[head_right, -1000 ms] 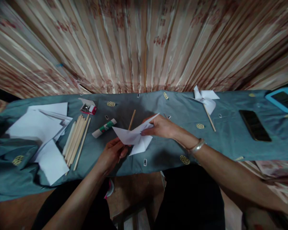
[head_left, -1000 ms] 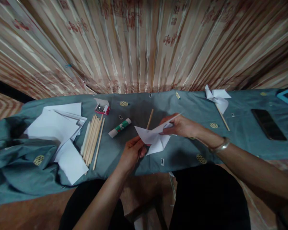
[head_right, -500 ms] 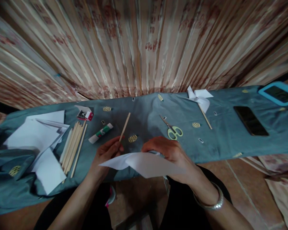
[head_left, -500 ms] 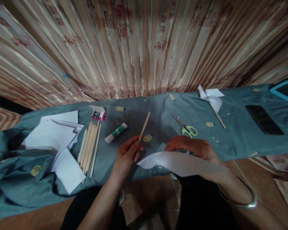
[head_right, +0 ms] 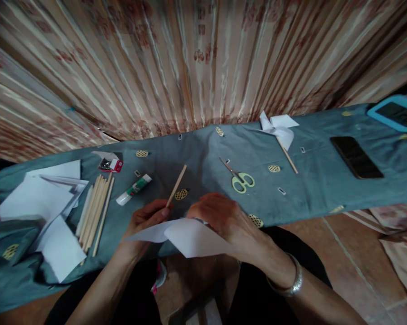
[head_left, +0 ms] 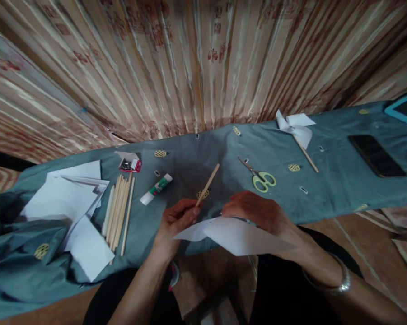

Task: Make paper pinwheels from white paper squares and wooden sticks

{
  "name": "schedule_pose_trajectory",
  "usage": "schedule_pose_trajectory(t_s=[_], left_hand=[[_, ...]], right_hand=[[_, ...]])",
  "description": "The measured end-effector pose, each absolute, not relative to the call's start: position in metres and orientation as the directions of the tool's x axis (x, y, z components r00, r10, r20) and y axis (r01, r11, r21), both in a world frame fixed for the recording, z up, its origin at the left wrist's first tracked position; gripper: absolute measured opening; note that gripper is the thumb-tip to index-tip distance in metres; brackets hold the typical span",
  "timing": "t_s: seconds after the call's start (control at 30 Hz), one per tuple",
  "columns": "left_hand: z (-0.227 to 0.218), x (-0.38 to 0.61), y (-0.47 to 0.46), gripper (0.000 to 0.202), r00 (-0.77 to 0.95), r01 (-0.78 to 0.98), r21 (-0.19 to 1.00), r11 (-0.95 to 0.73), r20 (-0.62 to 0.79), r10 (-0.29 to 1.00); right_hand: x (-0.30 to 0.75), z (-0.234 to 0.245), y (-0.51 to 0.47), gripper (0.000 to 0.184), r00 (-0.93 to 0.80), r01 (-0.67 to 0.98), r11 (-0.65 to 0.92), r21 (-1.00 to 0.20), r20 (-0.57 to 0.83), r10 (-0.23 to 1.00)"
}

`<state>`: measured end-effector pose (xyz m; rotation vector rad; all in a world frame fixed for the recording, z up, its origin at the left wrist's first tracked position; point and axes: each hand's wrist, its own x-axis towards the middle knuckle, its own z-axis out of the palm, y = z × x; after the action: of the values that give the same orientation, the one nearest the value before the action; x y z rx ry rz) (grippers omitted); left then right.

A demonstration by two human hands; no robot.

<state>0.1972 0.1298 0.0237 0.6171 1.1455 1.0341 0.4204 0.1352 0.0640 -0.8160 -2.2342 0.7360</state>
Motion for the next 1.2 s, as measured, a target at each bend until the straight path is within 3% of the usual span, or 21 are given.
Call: schedule_pose_trajectory(t_s=[0.23, 0.37, 0.47, 0.57, 0.77, 0.93, 1.2], left_hand=[[0.028, 0.202, 0.129, 0.01, 0.073, -0.195, 0.899, 0.392, -0.386, 0.92], [0.03, 0.203, 0.128, 0.012, 0.107, -0.186, 0.907, 0.377, -0.362, 0.926], [0.034, 0.204, 0.128, 0.012, 0.109, -0.182, 0.9, 0.397, -0.383, 0.917], [0.034, 0.205, 0.13, 0.018, 0.1, -0.174, 0.878, 0.446, -0.435, 0.895], [0.022, 0.198, 0.129, 0.034, 0.097, -0.167, 0.886, 0.433, -0.422, 0.901], [0.027, 0.201, 0.13, 0.04, 0.123, -0.21, 0.836, 0.507, -0.492, 0.862], [0.03, 0.212, 0.118, 0.045, 0.223, -0.336, 0.692, 0.639, -0.601, 0.768]], right_hand=[[0.422, 0.072, 0.137, 0.019, -0.505, 0.346, 0.635, -0.691, 0.433, 0.746], [0.424, 0.081, 0.136, 0.016, -0.456, 0.388, 0.558, -0.733, 0.373, 0.808], [0.424, 0.079, 0.136, 0.016, -0.445, 0.379, 0.586, -0.717, 0.414, 0.794], [0.423, 0.075, 0.136, 0.019, -0.456, 0.338, 0.643, -0.687, 0.477, 0.751], [0.419, 0.077, 0.13, 0.017, -0.503, 0.264, 0.591, -0.762, 0.414, 0.759], [0.417, 0.076, 0.128, 0.019, -0.514, 0.232, 0.6, -0.766, 0.427, 0.744], [0.42, 0.067, 0.122, 0.023, -0.566, 0.269, 0.549, -0.791, 0.331, 0.755]])
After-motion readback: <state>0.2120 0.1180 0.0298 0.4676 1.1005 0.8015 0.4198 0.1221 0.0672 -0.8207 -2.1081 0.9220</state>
